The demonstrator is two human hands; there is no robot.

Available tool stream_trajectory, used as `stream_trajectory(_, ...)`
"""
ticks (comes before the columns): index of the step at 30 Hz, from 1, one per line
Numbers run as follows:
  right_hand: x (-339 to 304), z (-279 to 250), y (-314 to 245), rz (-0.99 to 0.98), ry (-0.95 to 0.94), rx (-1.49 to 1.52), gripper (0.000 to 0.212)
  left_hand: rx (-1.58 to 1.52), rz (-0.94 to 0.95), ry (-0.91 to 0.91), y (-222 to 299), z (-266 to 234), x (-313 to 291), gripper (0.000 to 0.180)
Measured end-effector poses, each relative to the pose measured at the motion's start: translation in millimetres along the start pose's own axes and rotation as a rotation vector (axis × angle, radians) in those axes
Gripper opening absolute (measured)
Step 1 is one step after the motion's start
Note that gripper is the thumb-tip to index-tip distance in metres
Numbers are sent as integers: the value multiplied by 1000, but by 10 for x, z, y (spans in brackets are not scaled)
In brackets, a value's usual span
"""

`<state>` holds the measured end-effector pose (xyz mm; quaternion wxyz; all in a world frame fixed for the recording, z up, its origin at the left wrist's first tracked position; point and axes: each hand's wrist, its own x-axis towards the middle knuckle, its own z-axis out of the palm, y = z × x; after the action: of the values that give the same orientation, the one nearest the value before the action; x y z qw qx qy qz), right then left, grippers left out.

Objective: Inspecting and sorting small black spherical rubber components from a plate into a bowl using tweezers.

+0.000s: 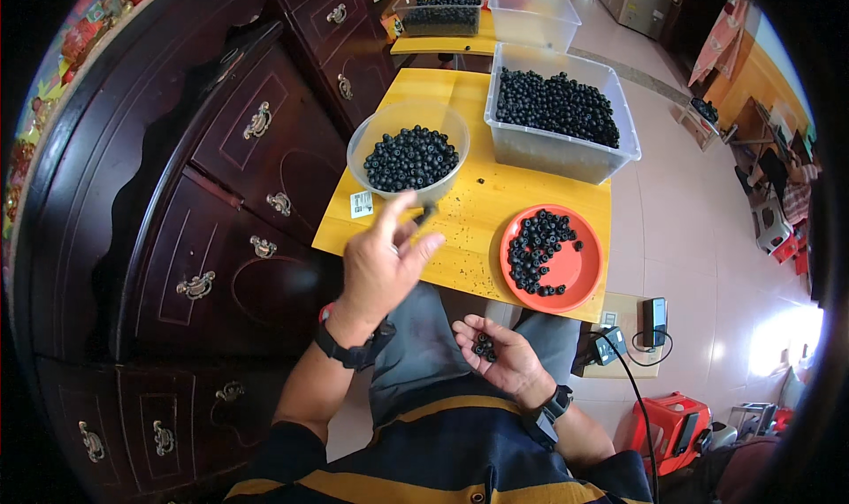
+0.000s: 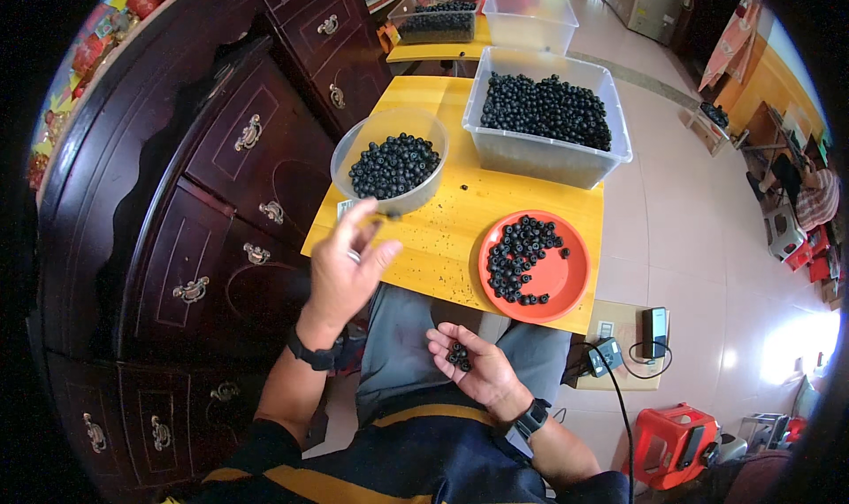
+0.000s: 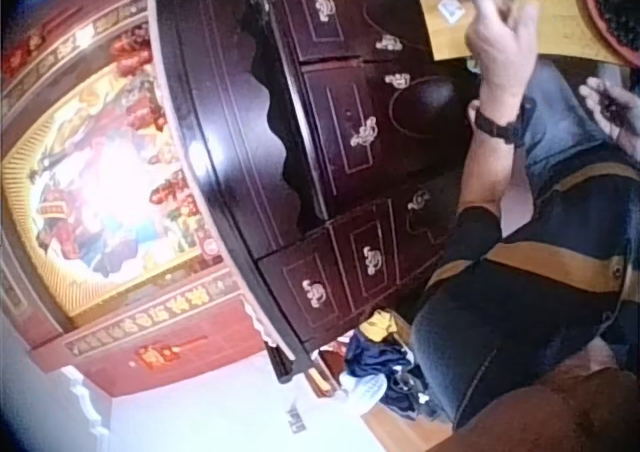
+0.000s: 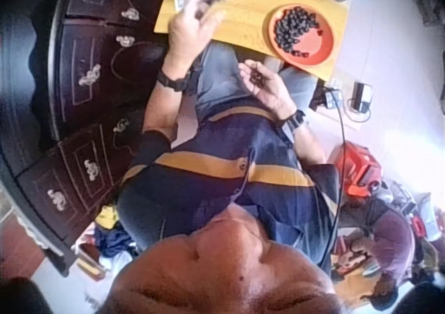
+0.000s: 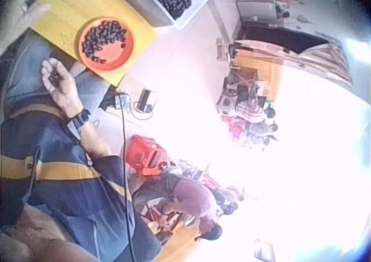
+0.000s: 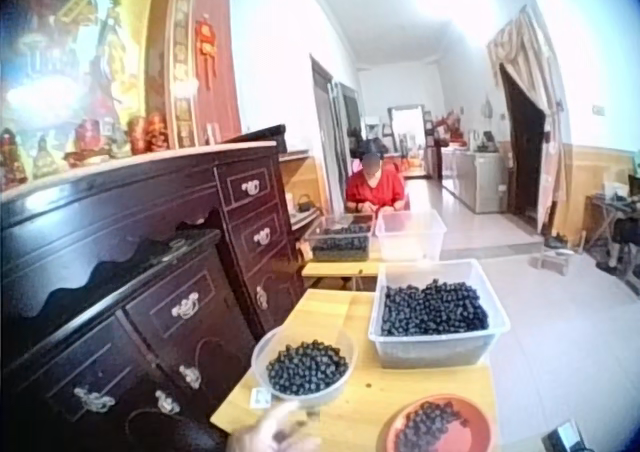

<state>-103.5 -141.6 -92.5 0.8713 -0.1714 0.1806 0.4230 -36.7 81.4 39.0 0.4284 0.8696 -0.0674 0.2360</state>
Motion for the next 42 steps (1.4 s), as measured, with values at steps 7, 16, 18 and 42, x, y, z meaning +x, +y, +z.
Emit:
stream_trajectory(7,-44,117,-41,-22,-40,87,40,101,116,-403,40,170,-472,19)
stream_trajectory(16,42,-15,87,25,-28,35,45,180,-16,-707,-85,439,-1206,35)
stream_trajectory(18,32,29,97,9,-25,23,43,176,-29,-702,-35,457,-1225,32)
stream_trajectory(42,-59,34,105,-38,-76,29,25,-231,-157,-288,-65,532,-1198,20)
